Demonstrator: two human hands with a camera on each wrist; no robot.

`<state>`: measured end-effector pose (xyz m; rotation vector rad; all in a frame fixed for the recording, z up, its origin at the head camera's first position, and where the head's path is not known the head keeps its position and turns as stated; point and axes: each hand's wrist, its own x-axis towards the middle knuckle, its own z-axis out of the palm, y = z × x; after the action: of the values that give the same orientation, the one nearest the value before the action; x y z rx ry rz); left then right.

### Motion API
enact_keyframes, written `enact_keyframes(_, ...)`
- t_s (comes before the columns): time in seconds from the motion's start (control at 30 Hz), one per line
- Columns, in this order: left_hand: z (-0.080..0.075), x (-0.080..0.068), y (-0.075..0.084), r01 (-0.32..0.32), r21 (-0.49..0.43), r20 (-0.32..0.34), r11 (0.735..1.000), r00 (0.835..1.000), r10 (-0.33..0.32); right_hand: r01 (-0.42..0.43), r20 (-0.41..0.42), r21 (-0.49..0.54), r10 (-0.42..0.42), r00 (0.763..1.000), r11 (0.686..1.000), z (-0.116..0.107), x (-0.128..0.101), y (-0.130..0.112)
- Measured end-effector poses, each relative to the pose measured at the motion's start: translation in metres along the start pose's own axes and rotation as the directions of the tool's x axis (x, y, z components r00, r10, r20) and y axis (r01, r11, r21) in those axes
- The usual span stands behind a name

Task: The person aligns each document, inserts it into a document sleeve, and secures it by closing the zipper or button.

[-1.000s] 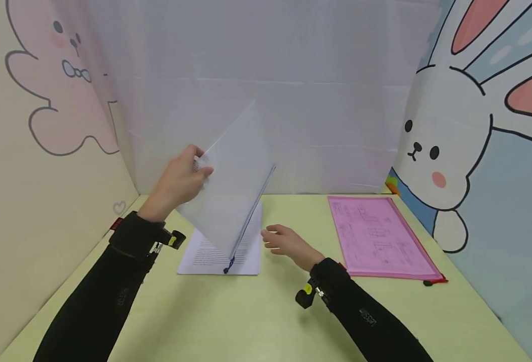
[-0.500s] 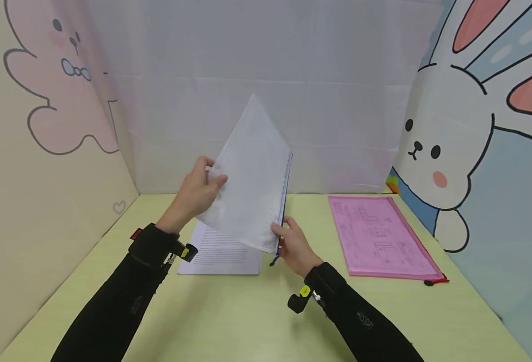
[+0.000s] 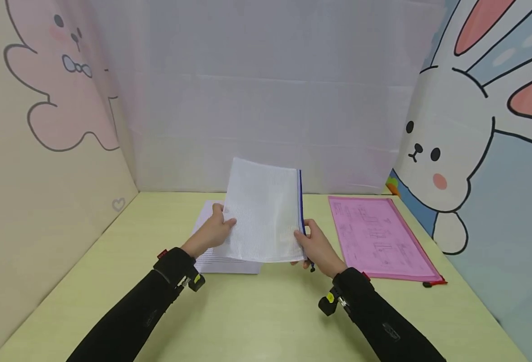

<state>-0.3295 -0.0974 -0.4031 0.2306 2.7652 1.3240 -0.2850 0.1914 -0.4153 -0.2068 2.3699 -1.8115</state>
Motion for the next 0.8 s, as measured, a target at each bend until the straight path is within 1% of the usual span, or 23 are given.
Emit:
enact_keyframes(0.07, 0.01, -0.002, -0.006, 0.023, 0.026, 0.022, 0.999, 0.999, -0.024, -0.012, 0.027, -0.068, 0.014, 1.0, 0.998, -0.001, -0.003, 0.006)
enact_keyframes(0.13, 0.019, -0.004, -0.011, 0.039, 0.058, 0.041, 0.998, 0.998, -0.041, -0.027, 0.037, -0.125, 0.032, 0.999, 0.992, -0.001, -0.005, 0.011)
enact_keyframes(0.27, 0.033, -0.007, -0.018, 0.066, 0.125, 0.079, 0.99, 0.994, -0.077, -0.077, -0.017, -0.264, 0.075, 0.997, 0.961, 0.004, -0.01, 0.015)
enact_keyframes(0.4, 0.04, -0.014, -0.024, 0.087, 0.164, 0.1, 0.983, 0.99, -0.104, -0.111, -0.052, -0.368, 0.099, 0.994, 0.923, 0.008, -0.015, 0.017)
enact_keyframes(0.5, 0.04, -0.02, -0.028, 0.085, 0.209, 0.101, 0.974, 0.989, -0.108, -0.117, -0.039, -0.469, 0.112, 0.993, 0.875, 0.005, -0.018, 0.018)
enact_keyframes(0.57, 0.039, -0.021, -0.03, 0.08, 0.243, 0.1, 0.967, 0.989, -0.108, -0.118, -0.02, -0.546, 0.128, 0.992, 0.829, 0.002, -0.021, 0.016)
enact_keyframes(0.63, 0.038, -0.022, -0.033, 0.068, 0.275, 0.104, 0.959, 0.99, -0.1, -0.1, 0.011, -0.619, 0.136, 0.991, 0.779, 0.0, -0.023, 0.013)
enact_keyframes(0.73, 0.039, -0.022, -0.037, 0.03, 0.329, 0.115, 0.944, 0.991, -0.071, -0.058, 0.056, -0.687, 0.132, 0.99, 0.725, -0.001, -0.027, 0.009)
enact_keyframes(0.77, 0.04, -0.022, -0.037, 0.014, 0.349, 0.117, 0.937, 0.991, -0.058, -0.044, 0.07, -0.704, 0.131, 0.989, 0.709, -0.001, -0.028, 0.007)
enact_keyframes(0.8, 0.041, -0.022, -0.038, -0.001, 0.368, 0.117, 0.93, 0.992, -0.046, -0.034, 0.083, -0.713, 0.133, 0.988, 0.7, -0.001, -0.03, 0.007)
